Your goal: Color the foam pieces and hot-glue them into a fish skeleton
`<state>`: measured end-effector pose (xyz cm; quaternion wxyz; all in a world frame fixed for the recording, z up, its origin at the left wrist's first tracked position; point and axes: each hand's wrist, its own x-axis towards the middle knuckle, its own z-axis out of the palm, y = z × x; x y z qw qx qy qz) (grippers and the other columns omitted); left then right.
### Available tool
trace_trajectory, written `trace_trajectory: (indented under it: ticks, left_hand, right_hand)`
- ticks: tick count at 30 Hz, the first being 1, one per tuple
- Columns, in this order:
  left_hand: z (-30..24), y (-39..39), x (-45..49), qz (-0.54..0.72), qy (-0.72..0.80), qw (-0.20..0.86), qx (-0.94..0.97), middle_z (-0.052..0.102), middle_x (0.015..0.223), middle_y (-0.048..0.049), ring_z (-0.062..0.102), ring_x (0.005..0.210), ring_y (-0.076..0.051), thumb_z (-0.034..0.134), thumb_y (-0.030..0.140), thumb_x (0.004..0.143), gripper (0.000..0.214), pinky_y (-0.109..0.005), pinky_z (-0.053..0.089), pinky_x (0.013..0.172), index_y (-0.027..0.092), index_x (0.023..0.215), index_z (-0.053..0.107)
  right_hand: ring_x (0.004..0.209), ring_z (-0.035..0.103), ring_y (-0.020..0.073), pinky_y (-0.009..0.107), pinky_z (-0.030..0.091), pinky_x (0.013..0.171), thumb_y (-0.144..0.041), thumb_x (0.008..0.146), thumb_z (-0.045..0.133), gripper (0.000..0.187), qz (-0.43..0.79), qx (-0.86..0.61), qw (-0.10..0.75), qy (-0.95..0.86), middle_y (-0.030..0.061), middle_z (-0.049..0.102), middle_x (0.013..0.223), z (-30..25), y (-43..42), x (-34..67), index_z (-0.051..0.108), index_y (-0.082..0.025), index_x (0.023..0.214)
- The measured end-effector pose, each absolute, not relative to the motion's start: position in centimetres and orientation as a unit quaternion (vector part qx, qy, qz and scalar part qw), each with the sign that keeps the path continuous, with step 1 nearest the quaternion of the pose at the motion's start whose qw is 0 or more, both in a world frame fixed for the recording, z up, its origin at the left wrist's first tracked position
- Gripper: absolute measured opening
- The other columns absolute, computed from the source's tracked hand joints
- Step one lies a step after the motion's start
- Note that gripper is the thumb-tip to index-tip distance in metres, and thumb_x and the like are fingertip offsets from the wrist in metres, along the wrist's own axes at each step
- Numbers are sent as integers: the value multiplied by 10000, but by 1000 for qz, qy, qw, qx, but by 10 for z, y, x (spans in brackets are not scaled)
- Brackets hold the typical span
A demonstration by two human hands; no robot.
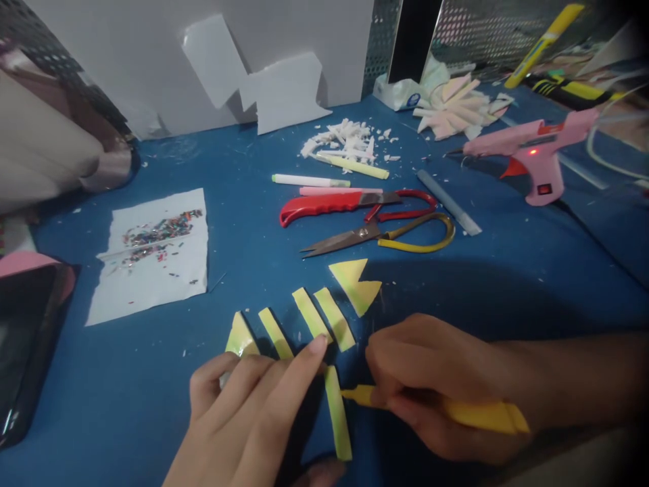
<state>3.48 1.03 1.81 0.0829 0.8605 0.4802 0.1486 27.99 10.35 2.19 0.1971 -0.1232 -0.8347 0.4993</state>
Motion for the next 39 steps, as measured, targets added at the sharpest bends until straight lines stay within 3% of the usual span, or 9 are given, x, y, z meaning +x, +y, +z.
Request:
trace_trajectory:
  ticks: [10,22,39]
  left_hand:
    - [19,12,37,181,479,90,854,699,1106,-55,600,911,-229,535,309,955,714,-443,288,894,177,1550,162]
    - [22,14,42,203,474,83,853,675,1119,-58,507,927,-224,573,268,915,707,-418,277,880,130,1516,226]
    - [23,14,43,206,476,97,850,660,1128,-53,454,920,-226,617,258,884,737,-405,280,868,120,1503,243]
  right_hand:
    - [602,364,109,264,254,519,-88,802,433,158,393,-108,214,-888,-47,425,663,19,94,281,354,-214,749]
    - [607,352,109,261,287,528,-127,838,471,162,328,-89,203,-918,-51,429,676,19,90,282,351,-216,773]
    - [591,401,93,255,294,522,-129,827,476,127,345,-88,163,-920,-59,482,675,23,86,284,384,-205,784]
